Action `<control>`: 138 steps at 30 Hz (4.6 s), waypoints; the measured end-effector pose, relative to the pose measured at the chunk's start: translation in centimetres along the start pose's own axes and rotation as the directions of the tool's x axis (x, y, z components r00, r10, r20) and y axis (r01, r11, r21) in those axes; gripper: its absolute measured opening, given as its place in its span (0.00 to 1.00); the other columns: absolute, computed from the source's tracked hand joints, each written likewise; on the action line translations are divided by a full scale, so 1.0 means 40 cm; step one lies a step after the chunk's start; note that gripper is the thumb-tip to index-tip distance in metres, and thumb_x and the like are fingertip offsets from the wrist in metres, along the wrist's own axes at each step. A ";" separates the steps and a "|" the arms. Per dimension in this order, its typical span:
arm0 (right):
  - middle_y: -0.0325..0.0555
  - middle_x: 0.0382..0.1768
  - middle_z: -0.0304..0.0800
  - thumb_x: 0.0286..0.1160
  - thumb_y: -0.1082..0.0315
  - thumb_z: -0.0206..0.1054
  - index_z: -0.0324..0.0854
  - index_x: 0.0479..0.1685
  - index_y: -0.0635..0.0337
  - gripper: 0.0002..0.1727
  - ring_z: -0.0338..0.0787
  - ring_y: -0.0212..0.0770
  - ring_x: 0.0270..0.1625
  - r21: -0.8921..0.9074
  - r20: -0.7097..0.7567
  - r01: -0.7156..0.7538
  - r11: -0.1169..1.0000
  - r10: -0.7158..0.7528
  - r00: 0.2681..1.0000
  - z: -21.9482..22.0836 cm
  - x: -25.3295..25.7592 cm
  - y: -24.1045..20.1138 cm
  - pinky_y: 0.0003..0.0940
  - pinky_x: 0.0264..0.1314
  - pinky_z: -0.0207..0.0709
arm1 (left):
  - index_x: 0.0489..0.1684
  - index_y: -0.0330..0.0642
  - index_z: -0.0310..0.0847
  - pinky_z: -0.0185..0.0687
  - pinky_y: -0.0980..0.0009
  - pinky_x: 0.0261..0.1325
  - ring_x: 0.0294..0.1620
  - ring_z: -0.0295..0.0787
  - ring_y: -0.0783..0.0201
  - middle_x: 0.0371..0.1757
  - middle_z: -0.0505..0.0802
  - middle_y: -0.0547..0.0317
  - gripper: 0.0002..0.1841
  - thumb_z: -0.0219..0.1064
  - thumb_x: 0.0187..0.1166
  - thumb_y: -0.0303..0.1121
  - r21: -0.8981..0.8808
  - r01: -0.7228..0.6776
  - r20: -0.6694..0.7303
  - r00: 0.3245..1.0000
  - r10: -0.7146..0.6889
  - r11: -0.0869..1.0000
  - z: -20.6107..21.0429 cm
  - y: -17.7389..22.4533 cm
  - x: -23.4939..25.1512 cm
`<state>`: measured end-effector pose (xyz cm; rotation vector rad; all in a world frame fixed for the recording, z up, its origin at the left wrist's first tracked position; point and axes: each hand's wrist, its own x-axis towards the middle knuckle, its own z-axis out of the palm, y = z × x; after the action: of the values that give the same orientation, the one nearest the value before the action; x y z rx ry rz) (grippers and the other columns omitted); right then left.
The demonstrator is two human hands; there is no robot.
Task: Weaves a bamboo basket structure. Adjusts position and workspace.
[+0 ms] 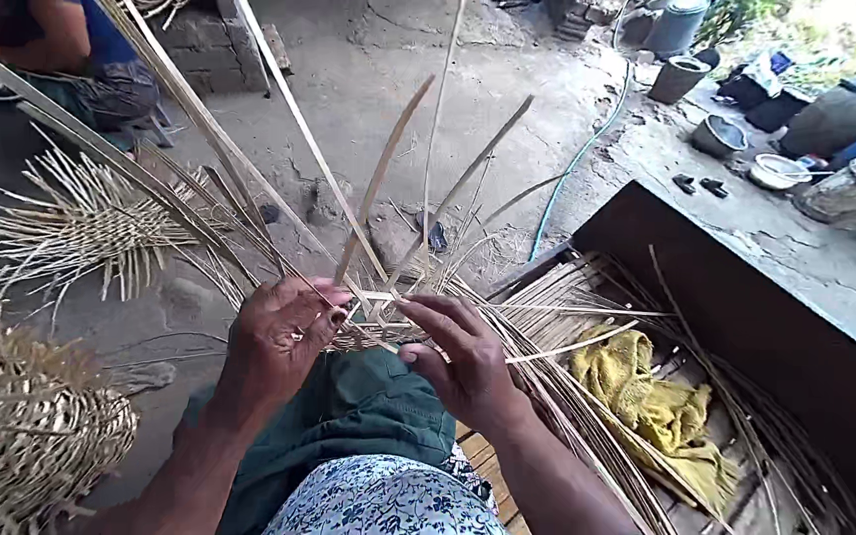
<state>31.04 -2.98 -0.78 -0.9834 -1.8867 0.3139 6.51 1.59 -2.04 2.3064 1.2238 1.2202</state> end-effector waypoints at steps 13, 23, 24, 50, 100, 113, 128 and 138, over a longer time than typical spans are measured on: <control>0.42 0.37 0.89 0.82 0.72 0.64 0.86 0.72 0.43 0.22 0.87 0.33 0.35 -0.112 -0.084 0.116 0.987 -0.126 0.988 -0.065 0.103 -0.153 0.31 0.36 0.84 | 0.76 0.37 0.79 0.83 0.40 0.52 0.47 0.90 0.43 0.50 0.93 0.41 0.45 0.66 0.72 0.69 0.296 0.055 -0.051 0.998 -0.042 0.954 -0.033 -0.001 -0.034; 0.52 0.40 0.82 0.85 0.69 0.60 0.85 0.74 0.34 0.24 0.80 0.50 0.37 -0.595 0.049 0.212 0.775 -0.228 0.972 -0.206 0.187 -0.259 0.45 0.34 0.69 | 0.78 0.46 0.80 0.82 0.41 0.48 0.46 0.89 0.43 0.46 0.92 0.44 0.44 0.81 0.60 0.60 0.415 0.115 -0.053 0.993 -0.102 0.902 -0.043 -0.018 -0.035; 0.50 0.36 0.80 0.84 0.69 0.59 0.86 0.73 0.36 0.24 0.80 0.52 0.34 -0.606 0.113 0.232 0.761 -0.207 0.972 -0.183 0.210 -0.250 0.46 0.28 0.67 | 0.78 0.47 0.81 0.81 0.43 0.47 0.44 0.89 0.44 0.44 0.92 0.45 0.43 0.81 0.60 0.60 0.417 0.104 -0.049 0.995 -0.092 0.903 -0.045 -0.021 -0.039; 0.57 0.39 0.88 0.72 0.74 0.70 0.96 0.41 0.46 0.12 0.88 0.62 0.48 -0.484 0.314 0.094 0.870 0.072 0.947 0.142 0.211 -0.019 0.58 0.44 0.80 | 0.72 0.41 0.83 0.86 0.44 0.58 0.53 0.92 0.43 0.52 0.94 0.43 0.41 0.85 0.57 0.54 0.353 0.158 0.090 0.975 -0.202 0.922 -0.083 -0.007 -0.053; 0.48 0.37 0.93 0.69 0.61 0.78 0.91 0.46 0.55 0.11 0.91 0.50 0.33 -0.153 0.191 -0.220 0.963 0.247 0.950 0.225 0.188 -0.016 0.58 0.35 0.83 | 0.47 0.48 0.92 0.76 0.69 0.52 0.44 0.81 0.71 0.42 0.92 0.69 0.07 0.73 0.76 0.28 -0.069 0.213 0.086 0.975 -0.207 0.975 -0.128 -0.078 0.007; 0.43 0.41 0.96 0.89 0.53 0.59 0.90 0.54 0.62 0.21 0.94 0.33 0.41 0.257 0.193 0.013 0.966 -0.064 0.979 0.234 0.156 0.097 0.33 0.47 0.90 | 0.53 0.51 0.96 0.85 0.52 0.52 0.48 0.91 0.52 0.45 0.96 0.55 0.13 0.68 0.77 0.29 0.317 0.146 -0.045 0.989 -0.139 0.937 -0.082 -0.104 0.009; 0.50 0.24 0.87 0.86 0.49 0.62 0.86 0.36 0.57 0.21 0.91 0.55 0.34 -0.216 0.548 -0.120 0.969 0.222 0.807 0.170 0.220 0.039 0.61 0.37 0.79 | 0.50 0.38 0.80 0.87 0.72 0.34 0.29 0.89 0.70 0.35 0.94 0.60 0.08 0.57 0.86 0.31 -0.342 0.358 0.072 0.932 -0.356 0.869 -0.091 -0.073 -0.012; 0.46 0.40 0.91 0.76 0.68 0.72 0.93 0.48 0.57 0.08 0.90 0.35 0.35 0.086 0.262 -0.243 0.966 0.214 0.941 0.219 0.154 0.074 0.37 0.43 0.88 | 0.73 0.52 0.85 0.85 0.51 0.34 0.39 0.89 0.45 0.37 0.93 0.49 0.22 0.70 0.79 0.36 0.514 -0.172 0.232 0.971 0.057 0.841 -0.087 -0.062 0.039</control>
<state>23.81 5.11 -3.13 -1.1269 -1.9535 0.7090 2.91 3.81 -0.42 2.8472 1.5079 0.6922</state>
